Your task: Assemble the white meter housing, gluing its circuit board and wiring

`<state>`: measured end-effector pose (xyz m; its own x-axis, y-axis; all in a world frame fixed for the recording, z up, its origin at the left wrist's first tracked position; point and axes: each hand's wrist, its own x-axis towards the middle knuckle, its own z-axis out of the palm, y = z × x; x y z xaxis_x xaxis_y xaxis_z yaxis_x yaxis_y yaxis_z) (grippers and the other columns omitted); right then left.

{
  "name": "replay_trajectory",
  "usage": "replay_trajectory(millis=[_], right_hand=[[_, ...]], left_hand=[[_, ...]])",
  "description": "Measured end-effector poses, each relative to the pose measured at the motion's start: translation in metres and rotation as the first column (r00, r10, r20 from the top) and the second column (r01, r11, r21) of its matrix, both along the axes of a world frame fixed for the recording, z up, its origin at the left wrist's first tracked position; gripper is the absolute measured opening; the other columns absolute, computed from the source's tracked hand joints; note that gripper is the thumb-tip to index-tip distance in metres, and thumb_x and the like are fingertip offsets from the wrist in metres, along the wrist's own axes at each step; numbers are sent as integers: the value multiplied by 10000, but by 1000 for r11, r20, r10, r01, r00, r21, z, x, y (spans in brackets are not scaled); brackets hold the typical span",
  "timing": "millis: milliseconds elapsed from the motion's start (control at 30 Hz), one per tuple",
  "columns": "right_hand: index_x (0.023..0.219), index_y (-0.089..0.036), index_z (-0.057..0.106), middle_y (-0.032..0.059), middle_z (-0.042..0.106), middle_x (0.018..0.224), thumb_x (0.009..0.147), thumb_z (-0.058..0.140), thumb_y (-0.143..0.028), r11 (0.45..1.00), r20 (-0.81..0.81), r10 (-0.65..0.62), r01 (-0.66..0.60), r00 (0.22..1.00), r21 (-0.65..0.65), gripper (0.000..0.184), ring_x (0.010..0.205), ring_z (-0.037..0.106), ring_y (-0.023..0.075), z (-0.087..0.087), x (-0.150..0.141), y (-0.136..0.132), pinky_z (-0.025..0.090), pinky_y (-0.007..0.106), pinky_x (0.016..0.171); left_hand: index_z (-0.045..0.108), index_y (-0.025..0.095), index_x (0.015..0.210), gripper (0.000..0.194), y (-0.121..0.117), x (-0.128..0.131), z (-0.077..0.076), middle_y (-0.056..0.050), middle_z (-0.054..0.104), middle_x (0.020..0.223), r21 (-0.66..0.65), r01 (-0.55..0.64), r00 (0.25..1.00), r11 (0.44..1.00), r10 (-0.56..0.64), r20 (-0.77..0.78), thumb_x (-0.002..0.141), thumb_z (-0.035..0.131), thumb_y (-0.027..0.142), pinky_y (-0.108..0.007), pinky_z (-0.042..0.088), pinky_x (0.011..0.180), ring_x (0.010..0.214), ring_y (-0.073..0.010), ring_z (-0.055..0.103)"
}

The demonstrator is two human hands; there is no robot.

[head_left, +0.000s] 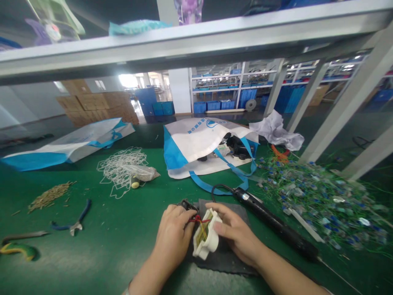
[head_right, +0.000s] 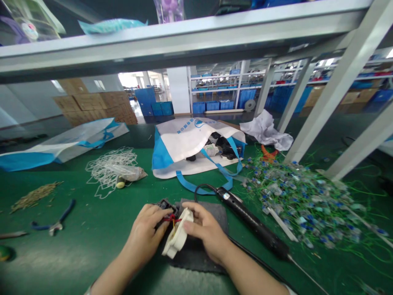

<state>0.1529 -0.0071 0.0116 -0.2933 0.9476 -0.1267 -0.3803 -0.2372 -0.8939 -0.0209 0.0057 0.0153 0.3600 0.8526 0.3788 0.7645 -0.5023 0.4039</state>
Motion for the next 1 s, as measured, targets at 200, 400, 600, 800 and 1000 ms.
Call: replay_trajectory(millis=[200,400,600,800,1000], right_hand=[[910,-138,616,55,634,815,689,603,-305,980,-191,-38,-1,981,-198,277,745,553,166,-4,0,7,408,299,713],[870,-122,642,53,648,726,719,563,-301,966,-225,-33,-27,974,-258,247,695,567,159,-7,0,11,416,278,673],[858,-120,651,57,651,744,722,564,-285,972,-201,15,-61,980,-225,231,705,564,154,-8,0,9,402,290,727],[880,-146,647,33,628,737,709,576,-283,977,-150,62,-91,987,-191,231,697,540,139,-7,-2,7,395,277,707],[853,-149,640,29,615,750,681,594,-311,979,-67,74,-86,995,-188,241,668,521,123,-3,-5,6,395,260,660]], left_hand=[[601,216,868,216,-3,3,8,-29,545,782,-78,5,1000,997,-7,-20,744,487,81,-335,358,707,782,-198,430],[607,240,896,233,-3,1,14,-22,561,791,-145,41,998,989,-47,-42,700,593,116,-323,355,709,794,-198,442],[619,213,852,165,-1,5,5,-18,604,743,-70,-28,997,997,23,-67,699,608,151,-313,343,683,735,-196,463],[625,205,836,165,2,8,-1,-36,595,684,-1,-155,975,988,152,-160,706,548,139,-295,321,633,671,-198,466],[616,208,783,149,3,5,1,-34,544,670,-103,-194,975,976,179,-135,707,520,122,-269,312,627,684,-188,455]])
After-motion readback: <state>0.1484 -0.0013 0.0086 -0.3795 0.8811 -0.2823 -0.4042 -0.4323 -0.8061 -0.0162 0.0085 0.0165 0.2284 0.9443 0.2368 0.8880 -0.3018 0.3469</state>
